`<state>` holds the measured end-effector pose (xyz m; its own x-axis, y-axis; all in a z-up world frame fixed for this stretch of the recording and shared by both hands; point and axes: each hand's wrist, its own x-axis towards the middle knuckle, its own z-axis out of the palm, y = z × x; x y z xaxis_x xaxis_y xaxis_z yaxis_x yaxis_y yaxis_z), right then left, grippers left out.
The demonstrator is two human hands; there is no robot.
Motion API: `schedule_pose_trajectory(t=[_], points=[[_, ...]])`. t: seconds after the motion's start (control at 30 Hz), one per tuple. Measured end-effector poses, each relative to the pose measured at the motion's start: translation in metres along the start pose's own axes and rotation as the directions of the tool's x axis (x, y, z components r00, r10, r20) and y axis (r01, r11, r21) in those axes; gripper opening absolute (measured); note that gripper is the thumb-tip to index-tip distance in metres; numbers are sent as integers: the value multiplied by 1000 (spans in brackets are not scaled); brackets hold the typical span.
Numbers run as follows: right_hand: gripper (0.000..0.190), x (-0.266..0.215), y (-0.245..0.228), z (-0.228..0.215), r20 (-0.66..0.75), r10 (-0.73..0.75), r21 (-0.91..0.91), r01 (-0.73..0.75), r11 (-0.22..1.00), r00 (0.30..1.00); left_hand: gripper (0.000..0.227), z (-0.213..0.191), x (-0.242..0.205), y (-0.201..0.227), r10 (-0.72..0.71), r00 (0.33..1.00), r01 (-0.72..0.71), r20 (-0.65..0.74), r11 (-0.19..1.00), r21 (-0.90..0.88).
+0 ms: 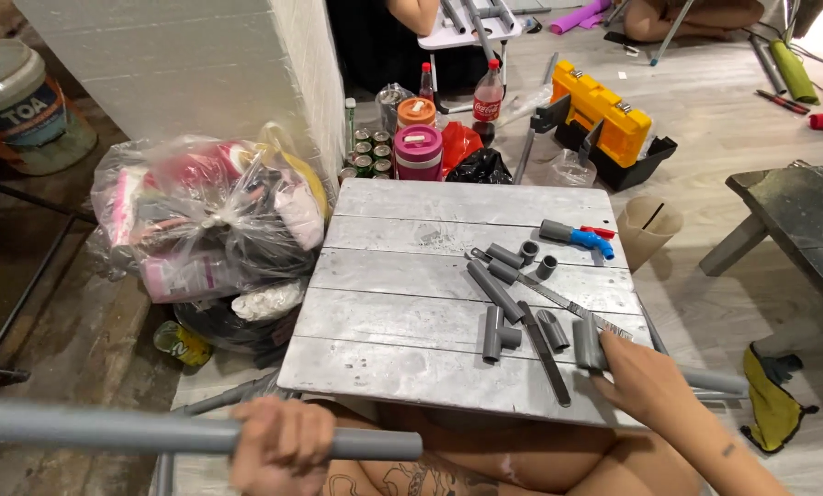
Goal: Assembling a structure using PVC pipes and various plastic connectors on a low wooden table while sitting on the floor.
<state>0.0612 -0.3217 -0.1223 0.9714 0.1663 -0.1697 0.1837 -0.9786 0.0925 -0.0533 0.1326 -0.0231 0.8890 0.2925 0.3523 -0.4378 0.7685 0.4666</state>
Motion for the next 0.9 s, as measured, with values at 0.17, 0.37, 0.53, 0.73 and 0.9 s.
schedule_pose_trajectory(t=[0.17, 0.37, 0.53, 0.73, 0.9], points=[[42, 50, -37, -24, -10, 1, 262, 1, 965, 1000, 41, -11, -5, -28, -187, 982, 187, 5, 982, 9], [65, 97, -53, -48, 46, 16, 320, -30, 947, 999, 40, -35, -20, -64, -327, 937, 344, -122, 923, 172], [44, 80, -81, -81, -92, -122, 205, 138, 969, 988, 41, -25, -27, -100, -366, 928, 372, -65, 907, 195], [88, -23, -152, -133, 69, -645, 690, 430, 582, 761, 35, 3, -20, -131, -338, 941, 335, -11, 928, 163], [12, -33, -173, -135, -107, -645, 726, 503, 470, 757, 36, 64, -3, -93, -229, 964, 159, 134, 902, 401]])
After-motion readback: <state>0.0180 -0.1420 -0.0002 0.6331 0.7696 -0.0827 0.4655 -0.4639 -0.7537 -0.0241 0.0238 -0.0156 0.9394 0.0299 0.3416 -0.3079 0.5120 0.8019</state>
